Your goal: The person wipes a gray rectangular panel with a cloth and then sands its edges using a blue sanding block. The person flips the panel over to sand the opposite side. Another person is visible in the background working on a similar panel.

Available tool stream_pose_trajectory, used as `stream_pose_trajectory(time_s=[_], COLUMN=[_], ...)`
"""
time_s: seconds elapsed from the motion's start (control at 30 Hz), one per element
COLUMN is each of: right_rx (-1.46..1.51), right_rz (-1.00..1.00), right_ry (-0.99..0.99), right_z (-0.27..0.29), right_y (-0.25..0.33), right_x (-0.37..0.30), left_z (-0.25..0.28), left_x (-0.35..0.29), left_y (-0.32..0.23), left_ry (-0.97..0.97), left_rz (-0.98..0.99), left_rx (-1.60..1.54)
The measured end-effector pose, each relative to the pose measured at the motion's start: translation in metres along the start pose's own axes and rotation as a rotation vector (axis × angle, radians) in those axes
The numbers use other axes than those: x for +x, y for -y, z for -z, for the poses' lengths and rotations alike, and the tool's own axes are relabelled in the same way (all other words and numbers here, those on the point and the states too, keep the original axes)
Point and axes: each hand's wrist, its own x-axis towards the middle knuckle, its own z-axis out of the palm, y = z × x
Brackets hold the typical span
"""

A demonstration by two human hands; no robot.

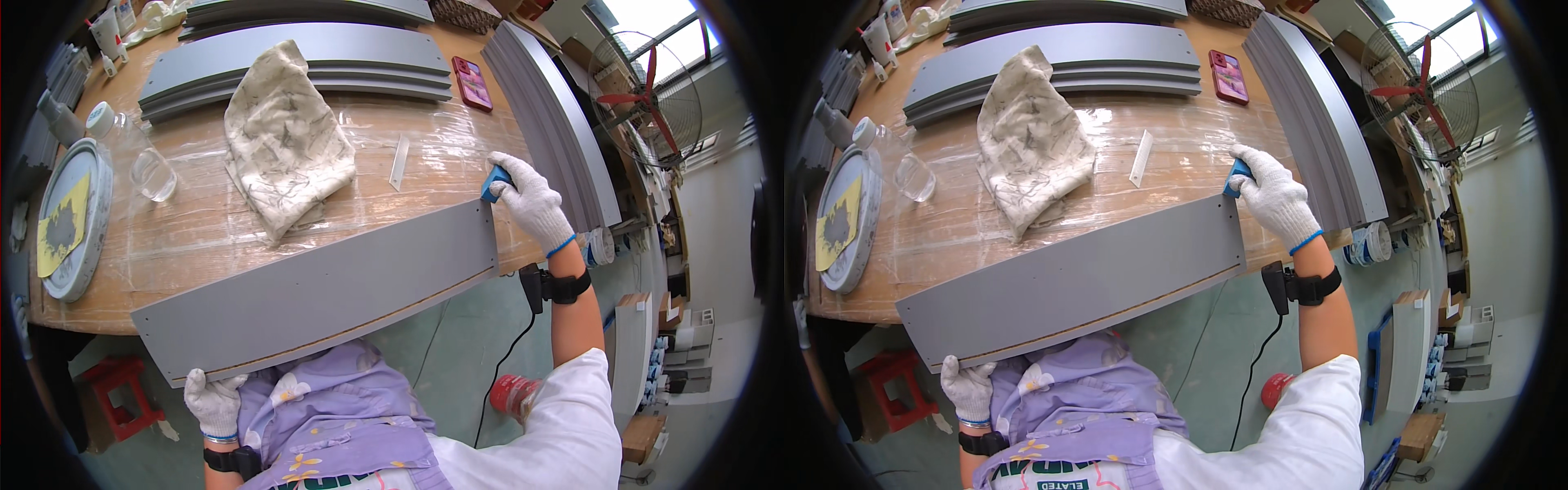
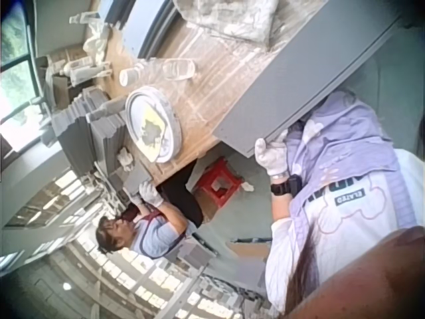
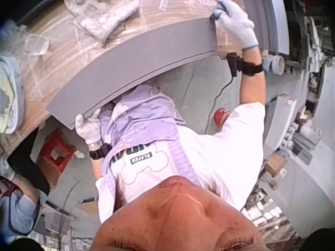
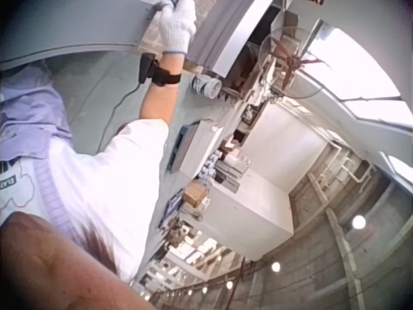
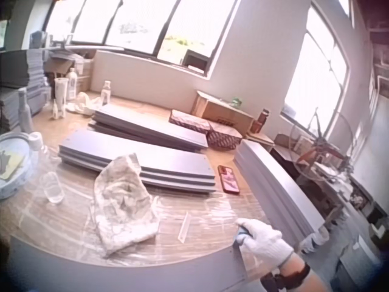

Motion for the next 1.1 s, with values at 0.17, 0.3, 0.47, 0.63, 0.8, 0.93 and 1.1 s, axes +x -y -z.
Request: stream_pose_trajectory(time_s=[0.17, 0.3, 0.47, 0.63, 0.8, 0.93, 1.1], right_rx=[-0.126, -0.032, 0.103, 0.184, -0.051, -0.036, 0.240], right_rz=[-0.078, 0.012, 0.122, 0.292, 0.137, 0.122, 0.346], right_ry=[-0.010, -0.012, -0.026, 0.042, 0.010, -0.017, 0.142], right_z=[0.004, -0.007, -0.036, -0.052, -0.030, -0.036, -0.074], right_y=[0.004, 0.014, 0.057, 0.102, 0.070, 0.081, 0.181], right_x=[0.002, -0.007, -0.012, -0.010, -0.008, -0.014, -0.020], left_z=[0.000, -0.007, -0.004, -0.008, -0.008, -0.006, 0.006], left_x=[0.000, -0.001, 0.000, 0.001, -0.001, -0.001, 0.004], left_y=[0.000, 0.002, 0.001, 0.000, 0.000, -0.002, 0.001], left_ry=[-0.002, -0.017, -0.005, 0.014, -0.002, 0.051, 0.101], left_rz=[0.003, -0.027, -0.009, 0.012, 0.007, 0.064, 0.071], left_rx=[-0.005, 0.050, 0.018, -0.032, -0.039, -0.116, -0.182])
